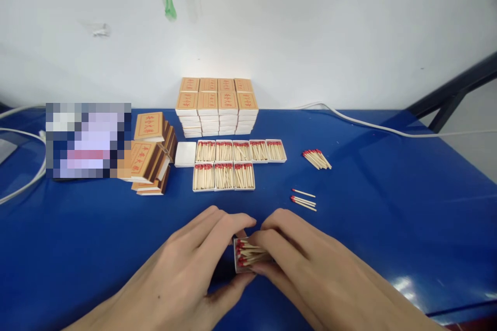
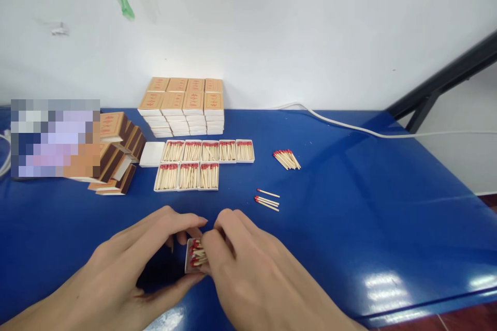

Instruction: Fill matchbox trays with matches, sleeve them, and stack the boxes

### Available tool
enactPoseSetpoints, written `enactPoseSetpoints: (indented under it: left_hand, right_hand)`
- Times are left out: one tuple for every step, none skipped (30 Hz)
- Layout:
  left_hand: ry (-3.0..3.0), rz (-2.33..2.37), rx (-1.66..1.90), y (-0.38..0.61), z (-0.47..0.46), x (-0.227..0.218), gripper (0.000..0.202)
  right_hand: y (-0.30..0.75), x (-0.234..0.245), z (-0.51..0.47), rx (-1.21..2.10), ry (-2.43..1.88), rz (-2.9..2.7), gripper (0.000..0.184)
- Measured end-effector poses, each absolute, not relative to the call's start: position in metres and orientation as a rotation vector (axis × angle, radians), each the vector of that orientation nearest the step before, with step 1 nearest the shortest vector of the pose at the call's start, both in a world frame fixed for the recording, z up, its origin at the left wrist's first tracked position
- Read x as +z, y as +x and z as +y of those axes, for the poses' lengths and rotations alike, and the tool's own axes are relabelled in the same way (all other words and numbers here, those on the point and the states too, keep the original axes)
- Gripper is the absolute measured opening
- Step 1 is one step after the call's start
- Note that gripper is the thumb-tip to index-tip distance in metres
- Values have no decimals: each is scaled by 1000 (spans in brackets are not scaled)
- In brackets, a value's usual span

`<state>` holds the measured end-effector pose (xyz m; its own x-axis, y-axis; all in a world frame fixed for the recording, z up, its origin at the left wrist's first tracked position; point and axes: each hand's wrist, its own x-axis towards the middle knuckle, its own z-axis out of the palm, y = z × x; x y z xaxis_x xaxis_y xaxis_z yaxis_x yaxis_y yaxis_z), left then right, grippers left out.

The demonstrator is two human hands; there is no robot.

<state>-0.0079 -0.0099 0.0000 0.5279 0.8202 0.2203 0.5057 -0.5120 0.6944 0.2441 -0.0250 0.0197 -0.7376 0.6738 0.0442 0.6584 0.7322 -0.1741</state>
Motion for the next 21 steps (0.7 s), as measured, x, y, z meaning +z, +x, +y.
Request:
enactPoseSetpoints:
  left_hand:
    - [2207, 1075, 730, -8, -10, 0, 61]
    - [2211, 1075, 730, -8, -10, -1, 61]
    - [2215, 1074, 726, -8, -10, -1, 62]
    - [2217, 1073, 722, -8, -10, -2, 62]
    - [2216, 1072, 720, -8, -10, -2, 61]
    - [2215, 1070, 719, -8, -10, -3, 60]
    - [2214, 1069, 720, -8, -10, -3, 60]
    - [2214, 1069, 721, -8, -10, -3, 60]
    - [2217, 1066, 727, -8, -10, -3, 61]
    - [2220, 1065, 731, -8, -10, -3, 61]
    - [2225, 1064, 734, -8, -10, -3, 62]
    - [2231, 1064, 738, -8, -10, -2, 61]
    - [2238, 1061, 740, -8, -10, -1, 59]
    - [2242, 1062, 740, -8, -10, 0, 58]
    - [2245, 1061, 742, -7, -10, 0, 56]
    - [2246, 1058, 746, -7, -9, 1, 54]
    - [2245, 1053, 743, -7, -9, 1, 52]
    - [2242, 1050, 734, -7, -9, 1, 50]
    - [2236, 1050, 724, -8, -9, 1, 48]
    - [2230, 1051, 715, -8, -9, 1, 47]
    - [2225, 1053, 708, -8, -9, 0, 46]
  right_hand:
    - [245, 19, -25, 260, -1091, -2830, 31]
    - [245, 19, -24, 301, -1088, -2831, 31]
    - [245, 20, -22, 339, -1092, -2822, 31]
    - [245, 22, -21, 388, -1100, -2804, 31]
    - [244, 24, -19, 446, -1106, -2779, 30]
    - [244, 27, -17, 506, -1116, -2740, 30]
    - [244, 28, -16, 586, -1123, -2699, 27]
    - [245, 29, -15, 654, -1135, -2635, 25]
    - [247, 30, -14, 711, -1152, -2556, 23]
    - [250, 29, -14, 749, -1167, -2460, 20]
    - [254, 28, -14, 773, -1185, -2372, 18]
    - [259, 26, -14, 786, -1203, -2296, 15]
    - [264, 24, -15, 795, -1221, -2252, 13]
    - [268, 22, -16, 806, -1234, -2235, 12]
    - [272, 20, -17, 826, -1239, -2235, 13]
    - [274, 18, -18, 852, -1237, -2236, 14]
    - [276, 16, -19, 892, -1229, -2239, 15]
    - [276, 15, -20, 938, -1214, -2238, 15]
    - [275, 13, -20, 977, -1202, -2232, 14]
    - [273, 11, -20, 1001, -1196, -2224, 13]
    - [270, 10, -21, 1007, -1190, -2217, 12]
